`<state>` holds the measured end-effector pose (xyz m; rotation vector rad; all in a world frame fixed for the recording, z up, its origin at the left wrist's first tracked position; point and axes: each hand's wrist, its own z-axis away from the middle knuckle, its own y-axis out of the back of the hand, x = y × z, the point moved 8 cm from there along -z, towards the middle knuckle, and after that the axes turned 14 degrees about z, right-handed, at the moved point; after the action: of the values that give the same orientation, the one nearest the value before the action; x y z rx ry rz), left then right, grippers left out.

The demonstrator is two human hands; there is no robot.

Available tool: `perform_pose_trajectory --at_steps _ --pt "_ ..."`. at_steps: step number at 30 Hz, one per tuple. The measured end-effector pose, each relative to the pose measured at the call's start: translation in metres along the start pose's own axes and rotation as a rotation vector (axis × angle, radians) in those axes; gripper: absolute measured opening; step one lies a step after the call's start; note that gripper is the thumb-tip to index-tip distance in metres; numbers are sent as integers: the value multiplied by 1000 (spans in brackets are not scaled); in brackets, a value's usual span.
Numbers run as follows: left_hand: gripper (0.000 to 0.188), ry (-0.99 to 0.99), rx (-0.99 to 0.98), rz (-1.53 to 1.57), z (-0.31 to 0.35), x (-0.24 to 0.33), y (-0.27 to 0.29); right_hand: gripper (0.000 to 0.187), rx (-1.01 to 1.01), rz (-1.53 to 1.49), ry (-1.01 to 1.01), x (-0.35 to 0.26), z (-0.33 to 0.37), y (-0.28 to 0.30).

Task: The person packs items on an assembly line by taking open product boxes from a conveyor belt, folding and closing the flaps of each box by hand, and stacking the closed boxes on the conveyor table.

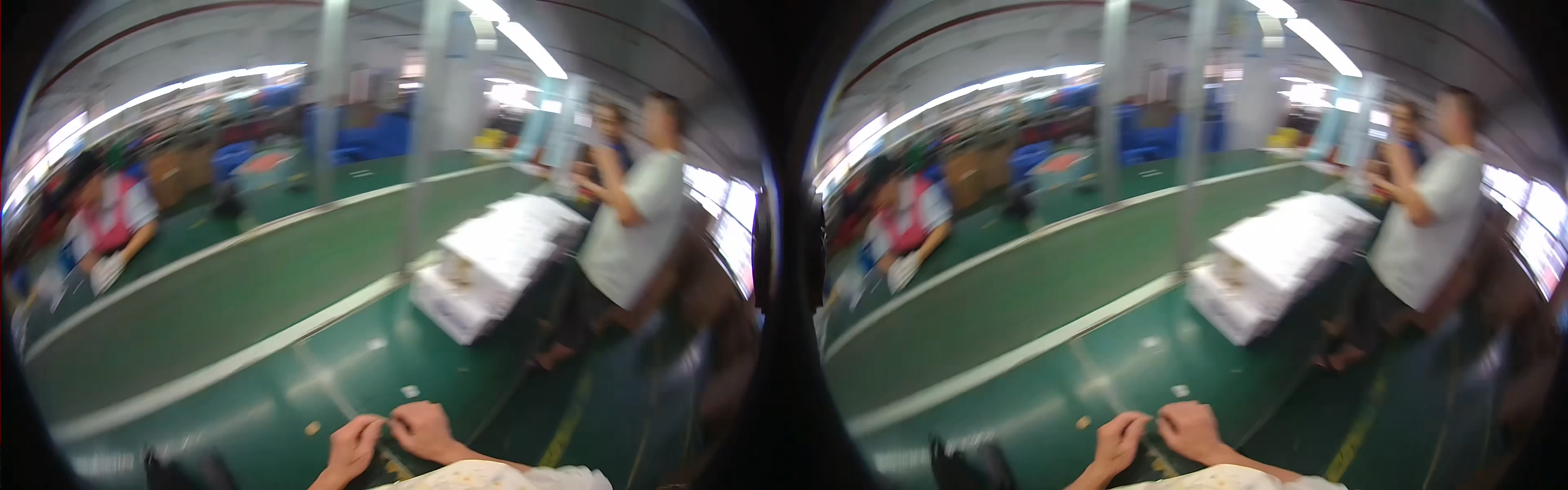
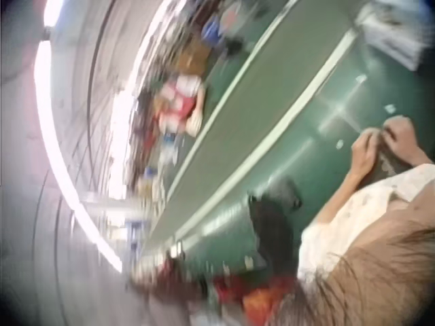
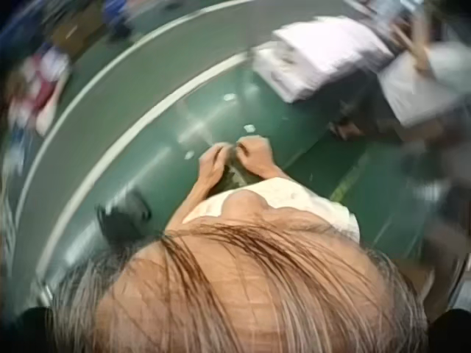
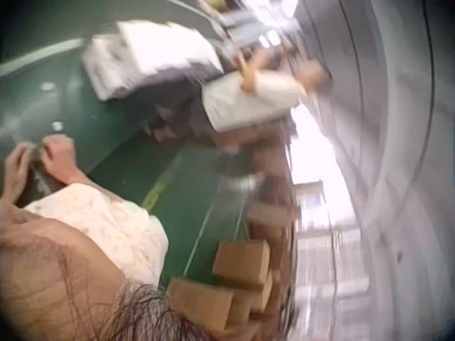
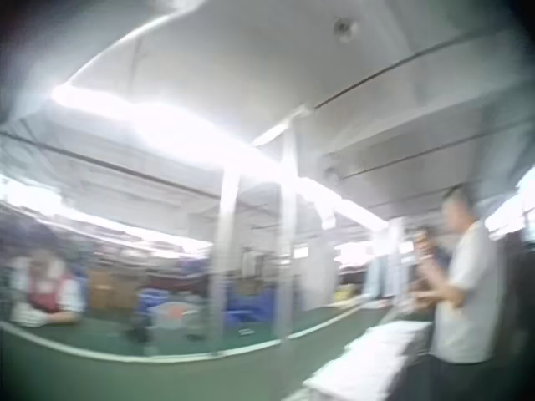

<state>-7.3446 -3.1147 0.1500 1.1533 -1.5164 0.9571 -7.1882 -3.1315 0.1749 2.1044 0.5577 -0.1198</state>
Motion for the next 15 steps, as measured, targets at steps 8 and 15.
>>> perform_pose_trajectory --at_steps 8,15 --pt "18 -94 -199 122 -14 7 -27 10 -36 38 -118 25 10 12" --pt "34 -103 -29 -77 -3 -4 5 11 -19 59 -59 4 7 2"
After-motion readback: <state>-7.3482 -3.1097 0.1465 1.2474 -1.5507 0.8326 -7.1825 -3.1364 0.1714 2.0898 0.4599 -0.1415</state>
